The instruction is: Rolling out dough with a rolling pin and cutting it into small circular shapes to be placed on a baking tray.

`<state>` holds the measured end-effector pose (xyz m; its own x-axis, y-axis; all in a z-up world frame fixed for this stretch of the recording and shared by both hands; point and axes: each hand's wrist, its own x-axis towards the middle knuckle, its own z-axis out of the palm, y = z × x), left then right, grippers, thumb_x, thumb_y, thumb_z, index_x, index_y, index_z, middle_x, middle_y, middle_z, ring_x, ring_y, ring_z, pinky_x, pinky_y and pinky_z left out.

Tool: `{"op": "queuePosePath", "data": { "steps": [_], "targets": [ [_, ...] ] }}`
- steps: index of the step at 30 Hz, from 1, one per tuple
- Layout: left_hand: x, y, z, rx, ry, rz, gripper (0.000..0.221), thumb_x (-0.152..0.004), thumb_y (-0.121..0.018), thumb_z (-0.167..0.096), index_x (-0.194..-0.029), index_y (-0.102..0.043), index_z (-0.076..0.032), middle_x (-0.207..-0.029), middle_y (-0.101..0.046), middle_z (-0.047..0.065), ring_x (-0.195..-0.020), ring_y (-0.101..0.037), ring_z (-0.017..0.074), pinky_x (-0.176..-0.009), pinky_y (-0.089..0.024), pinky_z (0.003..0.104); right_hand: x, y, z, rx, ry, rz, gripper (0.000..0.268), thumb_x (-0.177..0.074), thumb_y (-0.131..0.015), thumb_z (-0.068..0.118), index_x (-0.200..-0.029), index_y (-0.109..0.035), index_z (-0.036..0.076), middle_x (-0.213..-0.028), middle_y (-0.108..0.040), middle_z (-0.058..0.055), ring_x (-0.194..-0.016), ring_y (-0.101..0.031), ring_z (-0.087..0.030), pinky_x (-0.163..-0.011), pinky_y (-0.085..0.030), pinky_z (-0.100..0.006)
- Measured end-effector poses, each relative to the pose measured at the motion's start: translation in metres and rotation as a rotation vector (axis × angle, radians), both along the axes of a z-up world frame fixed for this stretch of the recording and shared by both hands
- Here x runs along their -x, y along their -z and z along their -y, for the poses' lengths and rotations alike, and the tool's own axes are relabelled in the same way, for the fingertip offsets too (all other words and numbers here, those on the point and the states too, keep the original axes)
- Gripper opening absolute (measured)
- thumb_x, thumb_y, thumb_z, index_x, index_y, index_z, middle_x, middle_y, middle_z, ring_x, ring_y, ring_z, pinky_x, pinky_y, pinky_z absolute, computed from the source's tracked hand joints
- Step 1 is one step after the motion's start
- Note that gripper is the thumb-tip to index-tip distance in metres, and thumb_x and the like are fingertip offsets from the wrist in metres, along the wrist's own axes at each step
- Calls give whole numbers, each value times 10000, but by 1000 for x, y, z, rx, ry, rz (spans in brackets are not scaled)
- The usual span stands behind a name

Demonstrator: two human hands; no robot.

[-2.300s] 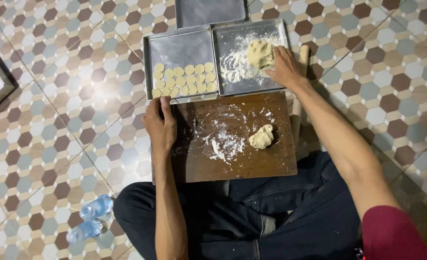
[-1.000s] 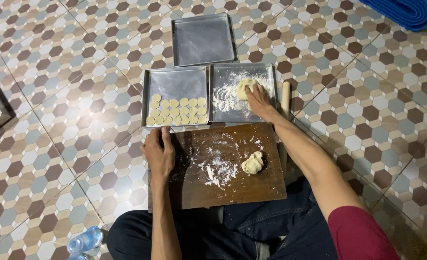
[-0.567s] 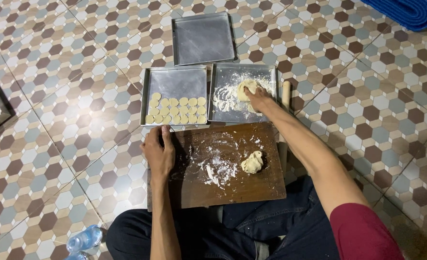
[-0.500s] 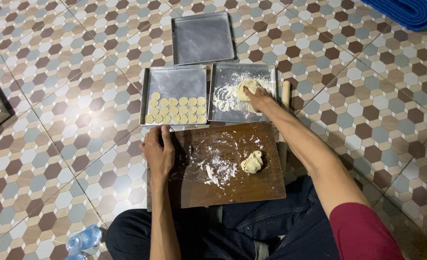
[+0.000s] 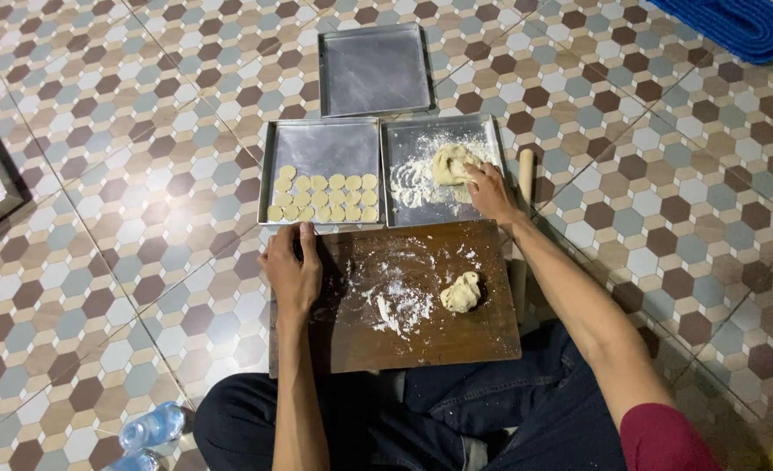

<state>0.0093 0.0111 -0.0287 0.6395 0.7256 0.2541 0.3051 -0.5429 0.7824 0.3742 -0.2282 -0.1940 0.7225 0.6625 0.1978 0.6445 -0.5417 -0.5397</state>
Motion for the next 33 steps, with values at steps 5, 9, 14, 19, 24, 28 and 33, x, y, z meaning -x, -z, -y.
{"op": "queuePosePath", "data": {
  "steps": [5, 9, 14, 19, 24, 28, 33],
  "targets": [
    [1, 6, -5, -27, 0, 7, 491, -1138, -387, -452, -1120, -696, -70, -986, -717, 143, -1018, -634, 312, -972, -310, 467, 28, -45, -13, -74, 127, -168, 483, -1008, -605, 217, -1425, -563, -23, -1298, -416, -350, -1075, -526, -450, -907, -476, -567],
    [0, 1, 0, -21, 3, 10, 484, -1141, -396, -440, -1117, -689, -56, -987, -711, 161, -1018, -626, 319, -982, -306, 485, -2, 12, -22, 33, 244, -128, 614, -975, -690, 380, -1437, -549, 1, -1319, -562, -302, -1224, -594, -462, -986, -481, -580],
    [-2, -1, -1, -14, 2, 26, 509, -1136, -386, -462, -1064, -696, -65, -933, -704, 147, -982, -624, 309, -973, -302, 476, 1, 10, -22, -24, 310, -54, 488, -961, -753, 356, -1320, -653, 41, -1192, -648, -227, -1133, -646, -413, -939, -517, -522],
    [-2, 2, 0, -36, -2, 33, 502, -1138, -390, -470, -1059, -692, -76, -936, -697, 138, -994, -619, 304, -987, -304, 480, 1, 5, -23, -72, 358, -78, 423, -929, -757, 240, -1303, -651, 72, -1153, -659, -224, -1123, -644, -414, -906, -524, -547],
    [0, -3, -1, -39, 4, -29, 495, -1134, -381, -450, -1113, -691, -65, -1010, -718, 160, -1044, -630, 325, -1006, -307, 517, 6, -12, -28, 75, 288, -84, 402, -976, -655, 146, -1350, -610, 7, -1176, -628, -262, -1113, -634, -426, -874, -533, -533],
    [-1, 2, 0, -50, -15, -34, 474, -1127, -393, -458, -1111, -694, -93, -1013, -724, 135, -1055, -631, 308, -1021, -311, 500, 0, -4, -32, 154, 267, -72, 374, -980, -638, 172, -1323, -604, 25, -1168, -622, -242, -1110, -630, -402, -855, -526, -516],
    [-2, 4, -3, -32, -17, -35, 471, -1125, -388, -459, -1100, -698, -104, -1024, -733, 118, -1046, -639, 297, -1010, -318, 484, -23, 43, -41, 301, 222, 41, 334, -1023, -631, 184, -1282, -594, -25, -1112, -608, -255, -1096, -621, -411, -831, -552, -503]
  ]
}}
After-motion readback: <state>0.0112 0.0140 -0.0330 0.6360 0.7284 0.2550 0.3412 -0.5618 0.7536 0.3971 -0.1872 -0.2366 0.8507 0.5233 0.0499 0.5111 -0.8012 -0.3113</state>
